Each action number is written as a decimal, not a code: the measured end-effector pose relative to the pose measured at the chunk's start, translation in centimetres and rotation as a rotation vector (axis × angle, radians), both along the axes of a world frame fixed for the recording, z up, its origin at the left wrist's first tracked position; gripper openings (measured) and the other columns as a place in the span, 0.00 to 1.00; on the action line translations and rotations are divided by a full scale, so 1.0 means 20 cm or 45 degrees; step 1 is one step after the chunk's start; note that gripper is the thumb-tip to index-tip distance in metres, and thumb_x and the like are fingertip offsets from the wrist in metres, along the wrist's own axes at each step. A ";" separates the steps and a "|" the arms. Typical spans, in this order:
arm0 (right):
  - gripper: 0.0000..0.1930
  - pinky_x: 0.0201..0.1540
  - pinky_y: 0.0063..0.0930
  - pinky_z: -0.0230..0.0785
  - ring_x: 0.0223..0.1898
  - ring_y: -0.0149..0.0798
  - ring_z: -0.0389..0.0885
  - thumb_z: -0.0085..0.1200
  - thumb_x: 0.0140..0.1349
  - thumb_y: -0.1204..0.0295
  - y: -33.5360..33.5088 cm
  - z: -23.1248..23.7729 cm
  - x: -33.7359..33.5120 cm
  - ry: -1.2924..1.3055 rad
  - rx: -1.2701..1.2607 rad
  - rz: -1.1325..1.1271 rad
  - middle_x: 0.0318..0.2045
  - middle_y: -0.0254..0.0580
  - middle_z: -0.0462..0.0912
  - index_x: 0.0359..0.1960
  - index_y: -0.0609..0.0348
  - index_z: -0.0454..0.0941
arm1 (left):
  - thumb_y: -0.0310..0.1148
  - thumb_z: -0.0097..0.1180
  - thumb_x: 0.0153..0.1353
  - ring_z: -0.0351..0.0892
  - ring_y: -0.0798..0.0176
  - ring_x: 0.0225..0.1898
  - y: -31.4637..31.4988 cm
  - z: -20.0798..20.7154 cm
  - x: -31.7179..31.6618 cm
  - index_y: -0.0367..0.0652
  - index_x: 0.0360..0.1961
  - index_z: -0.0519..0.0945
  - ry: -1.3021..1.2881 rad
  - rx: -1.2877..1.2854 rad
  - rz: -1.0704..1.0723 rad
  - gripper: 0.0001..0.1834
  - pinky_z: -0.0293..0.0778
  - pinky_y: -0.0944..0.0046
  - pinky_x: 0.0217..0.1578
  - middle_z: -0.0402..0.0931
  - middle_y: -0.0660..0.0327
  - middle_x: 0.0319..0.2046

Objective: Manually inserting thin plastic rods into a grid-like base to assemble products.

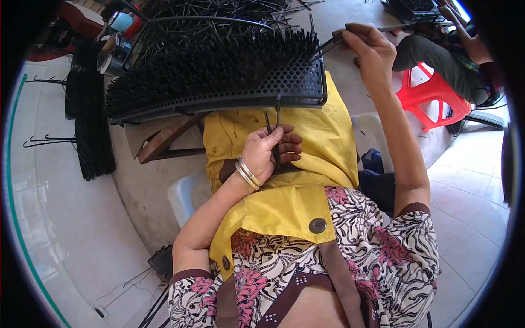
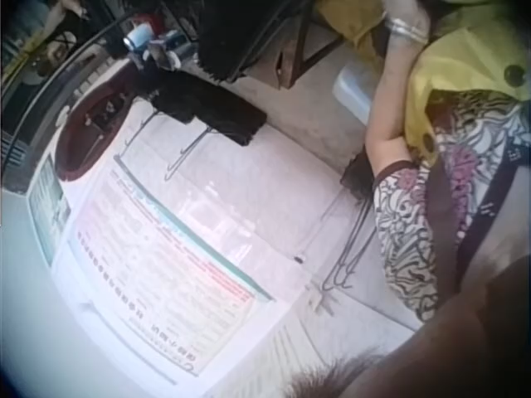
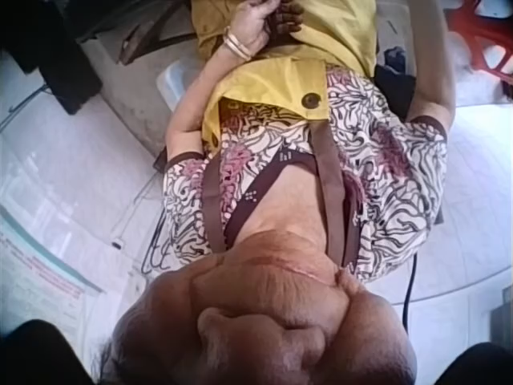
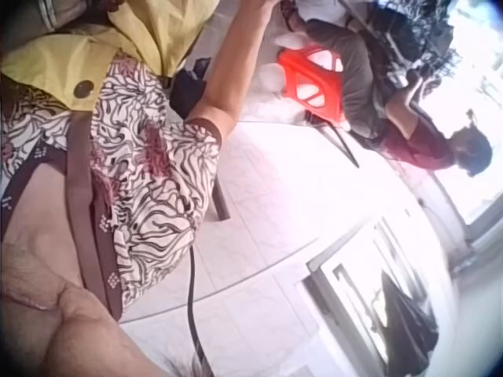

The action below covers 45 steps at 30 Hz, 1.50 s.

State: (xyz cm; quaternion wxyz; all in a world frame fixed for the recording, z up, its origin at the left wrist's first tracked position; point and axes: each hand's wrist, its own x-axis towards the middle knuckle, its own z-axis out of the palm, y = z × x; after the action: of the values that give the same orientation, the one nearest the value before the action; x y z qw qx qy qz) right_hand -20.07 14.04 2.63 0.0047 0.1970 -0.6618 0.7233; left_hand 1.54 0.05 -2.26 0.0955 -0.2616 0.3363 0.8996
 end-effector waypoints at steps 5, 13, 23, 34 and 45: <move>0.09 0.36 0.17 0.71 0.30 0.28 0.78 0.52 0.54 0.79 -0.02 -0.03 -0.08 0.100 0.004 0.046 0.31 0.41 0.81 0.37 0.68 0.76 | 0.30 0.42 0.62 0.78 0.57 0.30 0.01 0.00 0.00 0.32 0.41 0.69 -0.019 0.031 0.001 0.11 0.78 0.59 0.32 0.75 0.50 0.32; 0.09 0.38 0.18 0.71 0.33 0.29 0.79 0.52 0.55 0.81 -0.02 -0.06 -0.09 0.282 0.087 0.210 0.31 0.41 0.81 0.38 0.68 0.75 | 0.32 0.40 0.64 0.78 0.58 0.31 0.00 -0.01 0.00 0.33 0.43 0.68 -0.017 0.032 -0.058 0.13 0.77 0.60 0.33 0.75 0.50 0.34; 0.06 0.31 0.25 0.69 0.27 0.43 0.78 0.53 0.52 0.79 -0.10 -0.02 0.01 1.060 0.498 0.268 0.25 0.47 0.77 0.33 0.64 0.75 | 0.33 0.40 0.64 0.78 0.59 0.31 -0.01 -0.03 0.01 0.33 0.44 0.69 -0.023 0.018 -0.081 0.14 0.77 0.60 0.33 0.75 0.51 0.34; 0.05 0.28 0.36 0.68 0.27 0.52 0.76 0.53 0.46 0.79 -0.17 0.09 0.00 0.905 0.846 0.328 0.22 0.54 0.75 0.26 0.65 0.72 | 0.32 0.41 0.63 0.76 0.59 0.30 0.00 0.00 0.00 0.32 0.42 0.69 -0.078 0.004 -0.040 0.13 0.77 0.61 0.33 0.74 0.51 0.32; 0.04 0.26 0.41 0.67 0.26 0.57 0.75 0.52 0.41 0.79 -0.19 0.15 -0.02 0.921 0.973 0.402 0.19 0.58 0.73 0.20 0.67 0.72 | 0.32 0.41 0.63 0.77 0.59 0.30 0.00 -0.01 0.00 0.32 0.42 0.69 -0.073 0.015 -0.051 0.13 0.77 0.61 0.32 0.74 0.51 0.32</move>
State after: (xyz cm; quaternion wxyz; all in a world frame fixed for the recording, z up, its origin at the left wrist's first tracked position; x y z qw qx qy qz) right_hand -20.40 10.27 5.68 0.0515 0.5175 -0.7960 0.3097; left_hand 1.51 -0.03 -2.46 0.1246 -0.2798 0.3333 0.8917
